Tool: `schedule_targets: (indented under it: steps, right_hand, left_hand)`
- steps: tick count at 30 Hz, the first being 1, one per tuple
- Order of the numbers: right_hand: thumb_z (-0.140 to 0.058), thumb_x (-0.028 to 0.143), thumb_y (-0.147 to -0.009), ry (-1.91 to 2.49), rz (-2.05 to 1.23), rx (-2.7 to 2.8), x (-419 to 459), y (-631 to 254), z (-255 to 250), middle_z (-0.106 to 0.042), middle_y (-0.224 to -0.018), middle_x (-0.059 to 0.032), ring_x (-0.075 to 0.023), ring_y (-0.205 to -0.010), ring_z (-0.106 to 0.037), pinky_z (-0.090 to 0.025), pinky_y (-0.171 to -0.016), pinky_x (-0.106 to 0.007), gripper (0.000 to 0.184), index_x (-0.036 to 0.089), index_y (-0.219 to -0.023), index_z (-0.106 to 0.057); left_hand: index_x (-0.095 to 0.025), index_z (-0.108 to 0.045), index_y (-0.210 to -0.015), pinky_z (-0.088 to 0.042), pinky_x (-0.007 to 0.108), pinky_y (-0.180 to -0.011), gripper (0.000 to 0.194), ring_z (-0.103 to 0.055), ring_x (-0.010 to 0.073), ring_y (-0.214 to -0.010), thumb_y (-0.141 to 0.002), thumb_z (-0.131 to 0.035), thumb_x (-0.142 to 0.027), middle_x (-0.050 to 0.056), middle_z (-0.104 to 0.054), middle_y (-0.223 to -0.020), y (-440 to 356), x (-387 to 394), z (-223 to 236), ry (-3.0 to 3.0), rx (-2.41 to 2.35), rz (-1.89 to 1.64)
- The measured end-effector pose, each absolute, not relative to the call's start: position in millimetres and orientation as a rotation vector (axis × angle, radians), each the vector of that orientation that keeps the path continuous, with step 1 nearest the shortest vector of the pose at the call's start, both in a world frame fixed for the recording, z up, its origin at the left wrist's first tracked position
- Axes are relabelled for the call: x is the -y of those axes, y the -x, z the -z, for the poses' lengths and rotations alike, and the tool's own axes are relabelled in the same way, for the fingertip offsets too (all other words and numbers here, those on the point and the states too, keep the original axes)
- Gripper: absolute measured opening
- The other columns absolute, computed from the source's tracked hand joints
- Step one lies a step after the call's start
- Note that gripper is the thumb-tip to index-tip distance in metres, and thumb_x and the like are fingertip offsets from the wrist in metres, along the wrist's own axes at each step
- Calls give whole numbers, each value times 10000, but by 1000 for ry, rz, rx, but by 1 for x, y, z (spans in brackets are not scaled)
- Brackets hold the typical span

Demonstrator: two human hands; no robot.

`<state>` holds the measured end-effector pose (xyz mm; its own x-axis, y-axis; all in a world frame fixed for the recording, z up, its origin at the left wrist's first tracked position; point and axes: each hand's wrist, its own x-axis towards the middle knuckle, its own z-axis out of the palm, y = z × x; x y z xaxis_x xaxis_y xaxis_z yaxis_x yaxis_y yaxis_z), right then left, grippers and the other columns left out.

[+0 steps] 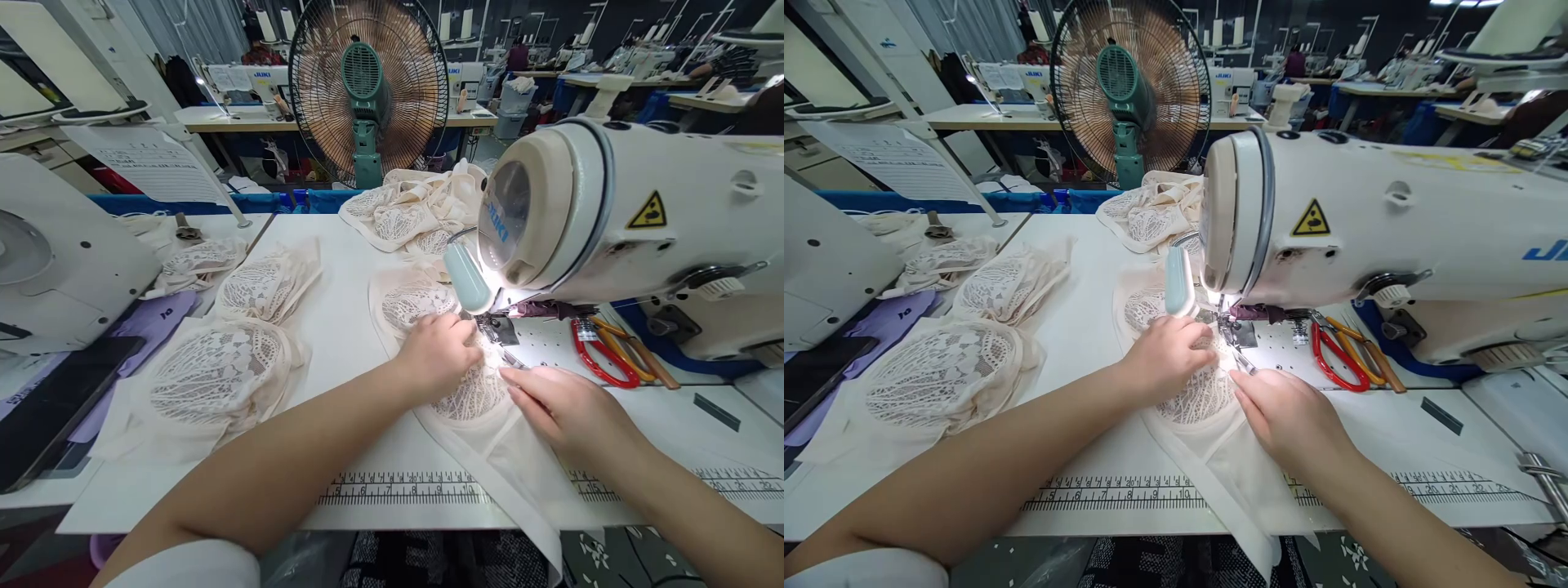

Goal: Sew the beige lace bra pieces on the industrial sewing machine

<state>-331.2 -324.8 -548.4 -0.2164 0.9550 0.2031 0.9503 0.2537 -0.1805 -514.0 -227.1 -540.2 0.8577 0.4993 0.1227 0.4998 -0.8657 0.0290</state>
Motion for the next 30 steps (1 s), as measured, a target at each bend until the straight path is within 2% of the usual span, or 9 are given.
schedule_targets:
  steps: [2,4,8,15,20,22,25,27,30]
  right_hand:
    - [-321,309,-907,1758,-73,2293,332,329,545,-626,-652,-33,-168,-585,-558,-378,-478,-264,365,253,-922,-682]
    - [-339,294,-898,1736,-133,2339,339,326,544,-640,-680,-33,-167,-602,-568,-392,-486,-261,341,267,-936,-677]
    - [-347,266,-877,1706,-158,2390,344,318,551,-658,-702,-35,-180,-610,-595,-424,-477,-276,350,244,-1054,-648]
    - [-386,250,-863,1683,-129,2370,330,318,555,-699,-761,-17,-175,-652,-634,-427,-484,-268,341,252,-1090,-640]
    - [-413,222,-832,1780,-105,2400,318,322,552,-679,-682,3,-170,-574,-605,-303,-430,-251,366,278,-1128,-621]
    - [-442,228,-811,1823,-85,2412,314,323,552,-676,-646,3,-168,-532,-585,-247,-412,-248,386,278,-1154,-612]
    - [-478,205,-771,1898,-73,2437,308,327,551,-660,-576,7,-168,-485,-558,-192,-400,-246,442,288,-1189,-597]
    - [-492,173,-745,1944,-80,2462,306,329,549,-653,-555,5,-169,-475,-548,-180,-399,-247,474,294,-1191,-599]
    - [-499,142,-728,1998,-115,2487,304,333,546,-654,-559,-7,-161,-472,-532,-179,-405,-252,508,299,-1201,-597]
  left_hand:
    - [-196,-660,-915,-384,431,-837,251,-493,255,-992,-812,-436,-149,73,-600,-999,517,235,533,3035,829,108]
    - [-171,-652,-975,-342,525,-930,266,-477,288,-1061,-855,-446,-289,96,-610,-1022,518,245,525,3045,903,26]
    - [-170,-556,-1186,-197,695,-977,644,-328,377,-1261,-761,-492,-650,153,-547,-1231,519,255,517,3063,989,-106]
    - [-191,-461,-1292,-145,728,-981,807,-160,381,-1356,-684,-517,-719,164,-365,-1422,521,247,512,2991,1017,-317]
    - [-190,-425,-1334,-222,726,-947,831,-305,431,-1271,-678,-575,-680,175,-302,-1454,523,247,506,2832,1195,-345]
    - [-191,-406,-1350,-337,688,-883,846,-332,466,-1238,-676,-587,-668,180,-292,-1457,523,247,504,2761,1303,-339]
    - [-178,-358,-1378,-502,456,-633,866,-512,436,-1055,-687,-593,-642,217,-318,-1431,523,247,502,2709,1467,-382]
    - [-179,-310,-1401,-440,313,-465,861,-614,315,-799,-712,-578,-620,237,-345,-1406,522,246,500,2690,1562,-473]
    - [-193,-281,-1411,-348,258,-395,858,-605,221,-638,-723,-564,-620,230,-313,-1428,521,243,498,2671,1587,-563]
